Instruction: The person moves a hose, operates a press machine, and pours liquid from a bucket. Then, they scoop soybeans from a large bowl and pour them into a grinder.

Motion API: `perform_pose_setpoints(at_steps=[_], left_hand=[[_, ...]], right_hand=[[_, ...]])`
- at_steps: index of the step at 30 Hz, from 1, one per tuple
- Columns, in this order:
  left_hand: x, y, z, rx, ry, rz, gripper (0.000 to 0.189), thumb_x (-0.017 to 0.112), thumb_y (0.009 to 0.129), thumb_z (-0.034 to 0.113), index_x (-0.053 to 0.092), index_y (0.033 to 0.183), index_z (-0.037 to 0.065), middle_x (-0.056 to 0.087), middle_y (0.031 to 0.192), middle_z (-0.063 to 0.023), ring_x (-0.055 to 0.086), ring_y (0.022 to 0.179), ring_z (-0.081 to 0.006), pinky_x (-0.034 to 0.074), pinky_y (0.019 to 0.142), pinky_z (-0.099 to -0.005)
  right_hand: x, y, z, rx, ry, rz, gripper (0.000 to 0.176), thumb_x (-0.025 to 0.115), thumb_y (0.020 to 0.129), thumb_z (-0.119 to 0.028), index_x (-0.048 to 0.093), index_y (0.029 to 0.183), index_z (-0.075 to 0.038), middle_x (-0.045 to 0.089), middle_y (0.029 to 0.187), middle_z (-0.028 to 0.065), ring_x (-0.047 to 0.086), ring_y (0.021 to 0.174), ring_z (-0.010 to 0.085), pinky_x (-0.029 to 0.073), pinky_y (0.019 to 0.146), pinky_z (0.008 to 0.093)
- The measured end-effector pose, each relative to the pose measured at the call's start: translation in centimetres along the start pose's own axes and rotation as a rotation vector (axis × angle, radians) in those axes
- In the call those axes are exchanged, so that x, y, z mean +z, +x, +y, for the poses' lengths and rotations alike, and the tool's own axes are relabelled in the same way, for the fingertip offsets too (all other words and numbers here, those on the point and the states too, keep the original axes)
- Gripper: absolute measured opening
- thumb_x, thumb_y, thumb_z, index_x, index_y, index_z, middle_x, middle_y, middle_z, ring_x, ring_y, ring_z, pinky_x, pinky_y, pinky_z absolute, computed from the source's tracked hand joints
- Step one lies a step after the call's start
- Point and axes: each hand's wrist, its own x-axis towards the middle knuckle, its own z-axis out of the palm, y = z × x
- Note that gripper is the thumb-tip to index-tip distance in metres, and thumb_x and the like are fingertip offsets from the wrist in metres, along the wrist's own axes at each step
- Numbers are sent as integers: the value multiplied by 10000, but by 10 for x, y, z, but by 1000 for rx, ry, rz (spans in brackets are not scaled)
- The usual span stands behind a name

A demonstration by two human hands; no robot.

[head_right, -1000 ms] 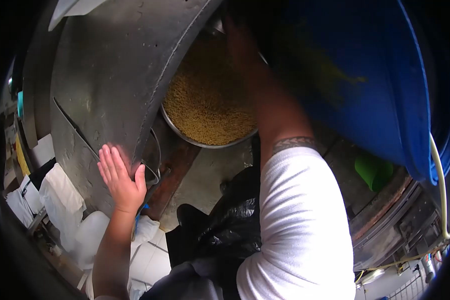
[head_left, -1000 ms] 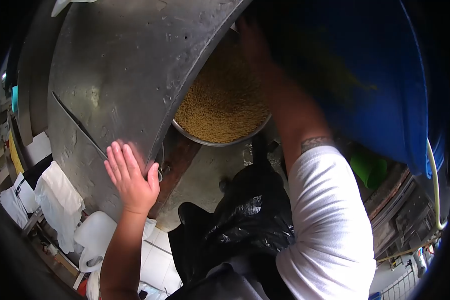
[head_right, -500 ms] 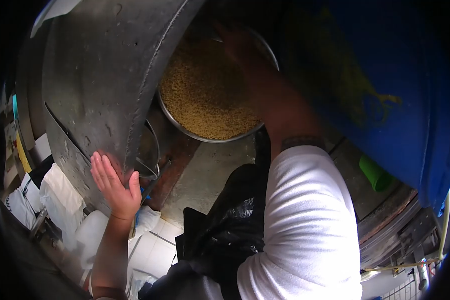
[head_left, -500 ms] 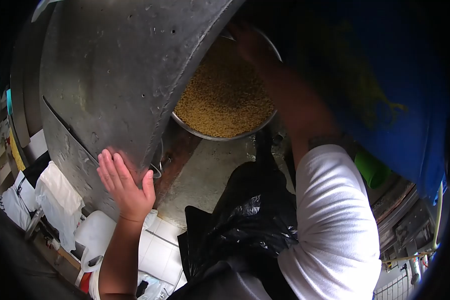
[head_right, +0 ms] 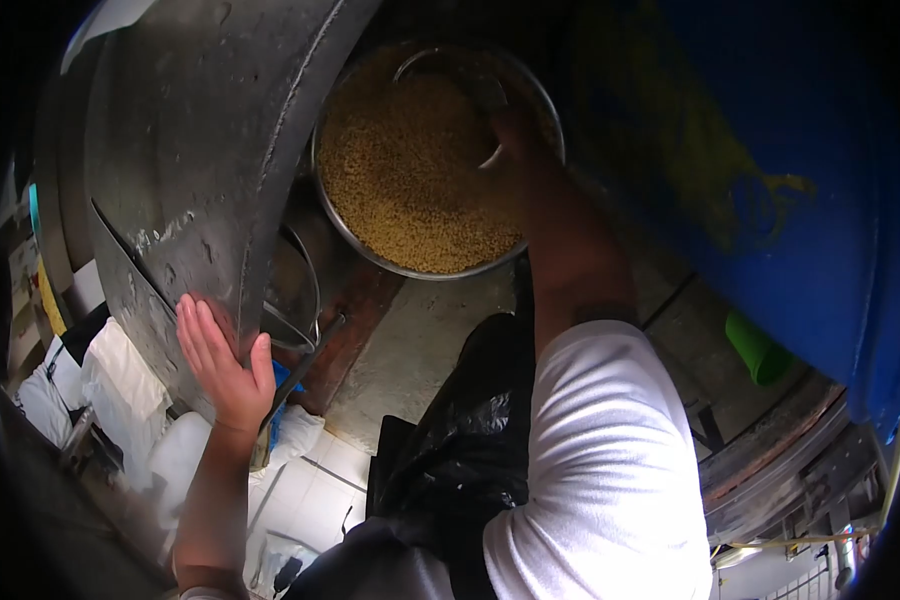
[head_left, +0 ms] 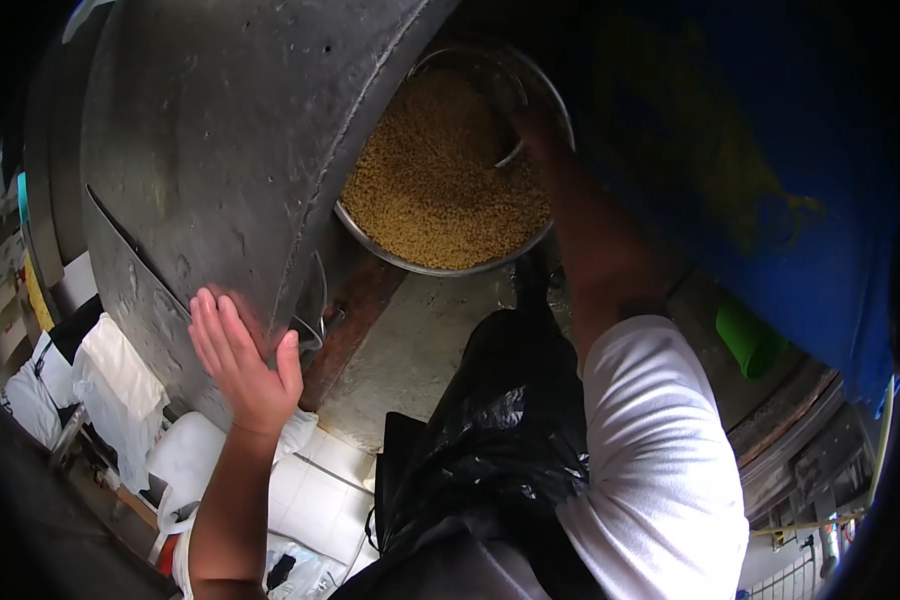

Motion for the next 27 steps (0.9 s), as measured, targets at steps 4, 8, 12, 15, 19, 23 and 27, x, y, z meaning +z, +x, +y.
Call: perform_pose_setpoints(at_steps=[4, 8, 12, 15, 19, 23, 27], left_hand=[[0, 0, -3, -14, 5, -17, 809, 610, 994, 395, 284, 1570, -69, 292, 1613, -337, 295, 1486, -539, 234, 1186, -655], [4, -1, 0, -28, 6, -11, 833, 629, 978, 406, 281, 1576, -59, 292, 1621, -323, 288, 1495, -529, 233, 1188, -653], [3, -4, -2, -36, 17, -3, 845, 641, 967, 415, 289, 1583, -44, 287, 1631, -309, 284, 1503, -516, 234, 1189, -651], [2, -5, -1, -61, 5, -9, 840, 645, 963, 419, 302, 1587, -26, 290, 1636, -294, 284, 1508, -503, 235, 1192, -648], [3, -6, 2, -96, 5, 12, 845, 652, 954, 436, 314, 1591, -5, 292, 1646, -269, 288, 1512, -484, 235, 1193, -651], [3, -5, 6, -125, 16, 34, 841, 646, 953, 457, 315, 1604, 40, 291, 1658, -238, 277, 1523, -460, 224, 1201, -653], [3, -5, 12, -180, 30, 33, 863, 659, 948, 429, 265, 1630, 78, 288, 1668, -211, 241, 1545, -434, 186, 1228, -634]], right_hand=[[20, 17, 36, -8, 177, 76, 635, 638, 959, -159, 429, 1534, 10, 660, 1283, 227, 678, 1112, 301, 555, 883, 435], [22, -8, 37, -75, 355, 103, 644, 635, 962, -155, 409, 1540, 16, 642, 1288, 217, 674, 1099, 305, 568, 859, 441], [42, -23, 58, -62, 317, 99, 665, 633, 964, -143, 372, 1556, 7, 619, 1313, 220, 676, 1100, 328, 589, 827, 455], [55, -23, 62, -96, 307, 92, 682, 632, 964, -133, 345, 1568, 1, 601, 1331, 222, 678, 1101, 345, 605, 803, 466], [76, -7, 82, -195, 143, 89, 707, 630, 966, -121, 308, 1585, -7, 579, 1355, 225, 680, 1103, 368, 625, 770, 480], [51, -68, 34, 107, 779, 65, 620, 634, 945, -97, 402, 1514, -14, 603, 1304, 211, 683, 1086, 367, 611, 840, 502], [7, -145, 43, 305, 665, -25, 459, 633, 867, -16, 576, 1322, -6, 650, 1161, 167, 683, 1023, 340, 585, 847, 484]])
